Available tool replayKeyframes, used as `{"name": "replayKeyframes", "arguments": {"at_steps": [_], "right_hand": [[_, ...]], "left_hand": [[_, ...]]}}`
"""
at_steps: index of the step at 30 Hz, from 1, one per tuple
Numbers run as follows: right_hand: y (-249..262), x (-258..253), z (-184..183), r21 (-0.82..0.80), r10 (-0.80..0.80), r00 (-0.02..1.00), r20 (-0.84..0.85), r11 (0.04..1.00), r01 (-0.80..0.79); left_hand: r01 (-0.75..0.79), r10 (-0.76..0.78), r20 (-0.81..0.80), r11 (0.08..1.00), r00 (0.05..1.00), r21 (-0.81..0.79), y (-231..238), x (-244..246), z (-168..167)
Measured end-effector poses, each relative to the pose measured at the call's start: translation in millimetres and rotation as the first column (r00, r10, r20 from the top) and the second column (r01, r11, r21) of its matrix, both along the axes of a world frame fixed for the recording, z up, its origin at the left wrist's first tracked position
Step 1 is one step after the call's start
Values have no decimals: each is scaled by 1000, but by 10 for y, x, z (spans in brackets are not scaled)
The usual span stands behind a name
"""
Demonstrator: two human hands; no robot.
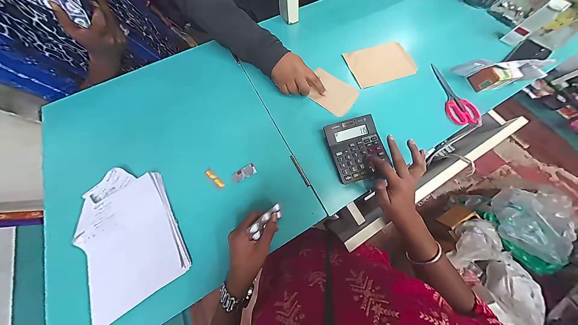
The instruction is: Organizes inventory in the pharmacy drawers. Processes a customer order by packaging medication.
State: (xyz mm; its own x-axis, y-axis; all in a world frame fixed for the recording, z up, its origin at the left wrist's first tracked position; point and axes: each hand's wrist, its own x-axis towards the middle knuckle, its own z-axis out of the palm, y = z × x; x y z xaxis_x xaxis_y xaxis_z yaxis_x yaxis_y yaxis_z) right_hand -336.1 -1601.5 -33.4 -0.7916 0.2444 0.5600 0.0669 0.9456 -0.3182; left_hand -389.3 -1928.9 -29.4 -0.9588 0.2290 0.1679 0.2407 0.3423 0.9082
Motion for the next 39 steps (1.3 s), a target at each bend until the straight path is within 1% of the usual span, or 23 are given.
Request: {"name": "replayKeyframes", "arguments": {"at_steps": [2, 4, 7, 10, 12, 14, 16, 17, 18, 19, 20, 21, 22, 23, 24, 25, 26, 27, 28, 29, 31, 35, 39], "right_hand": [[17, 15, -4, -8, 1, 1000, 3, 1000, -1], [-29, 38, -1, 35, 59, 998, -29, 998, -58], [-99, 56, -27, 60, 144, 990, 0, 988, -144], [-42, 124, -52, 41, 76, 995, -66, 996, -73], [3, 161, -46, 18, 11, 999, -48, 1000, -10], [-1, 162, -27, 5, 8, 1000, -26, 1000, -7], [-142, 122, 69, -6, 70, 995, -72, 997, -71], [-269, 100, 129, -64, 158, 984, -84, 984, -164], [-417, 81, 181, -175, 288, 954, -80, 939, -298], [-570, 68, 222, -315, 429, 900, -78, 846, -430], [-708, 62, 253, -448, 553, 829, -80, 723, -525], [-817, 52, 263, -548, 635, 765, -103, 606, -577], [-893, 39, 263, -603, 665, 736, -127, 537, -590], [-925, 23, 259, -637, 660, 738, -144, 509, -579], [-919, 20, 255, -661, 631, 760, -153, 507, -554], [-892, 31, 253, -681, 588, 794, -154, 519, -517], [-859, 55, 259, -702, 538, 828, -158, 528, -477], [-816, 78, 269, -725, 495, 855, -154, 532, -438], [-767, 73, 283, -742, 460, 875, -155, 530, -410], [-721, 69, 310, -753, 423, 892, -159, 532, -387], [-683, 90, 361, -769, 351, 922, -163, 540, -341], [-723, 71, 292, -755, 282, 942, -184, 573, -319], [-811, 45, 136, -724, 242, 934, -262, 591, -356]], "left_hand": [[4, -4, 3, 1000, 1000, -9, 5, -1, 4], [8, -8, 0, 1000, 1000, -14, 0, -8, 2], [2, -2, -4, 1000, 1000, -23, -3, -4, 3], [8, -8, 6, 1000, 1000, -3, -3, -11, 16], [8, -8, 23, 999, 1000, 32, -11, -6, 11], [29, -35, 59, 994, 998, 105, -11, -3, 16], [74, -93, 121, 985, 988, 153, 42, 4, 96], [121, -146, 151, 980, 978, 160, 86, 13, 159], [177, -203, 172, 972, 964, 155, 137, 22, 226], [239, -262, 184, 961, 947, 138, 198, 35, 287], [302, -326, 194, 943, 925, 142, 258, 55, 328], [357, -383, 185, 920, 905, 162, 311, 60, 357], [400, -429, 158, 898, 889, 186, 339, 35, 385], [425, -446, 112, 888, 888, 174, 334, -28, 420], [411, -417, 60, 907, 907, 93, 285, -105, 474], [329, -330, 5, 942, 944, -67, 193, -186, 544], [201, -216, -31, 945, 976, -257, 72, -264, 604], [69, -105, -61, 899, 993, -432, -45, -358, 600], [-23, -31, -86, 829, 996, -559, -143, -490, 534], [-43, 2, -65, 763, 998, -645, -206, -621, 436], [42, 4, 61, 678, 998, -734, -213, -780, 273], [113, -63, 94, 612, 994, -783, -34, -1130, 217], [9, -59, -35, 622, 998, -783, -149, -1828, 116]]}}
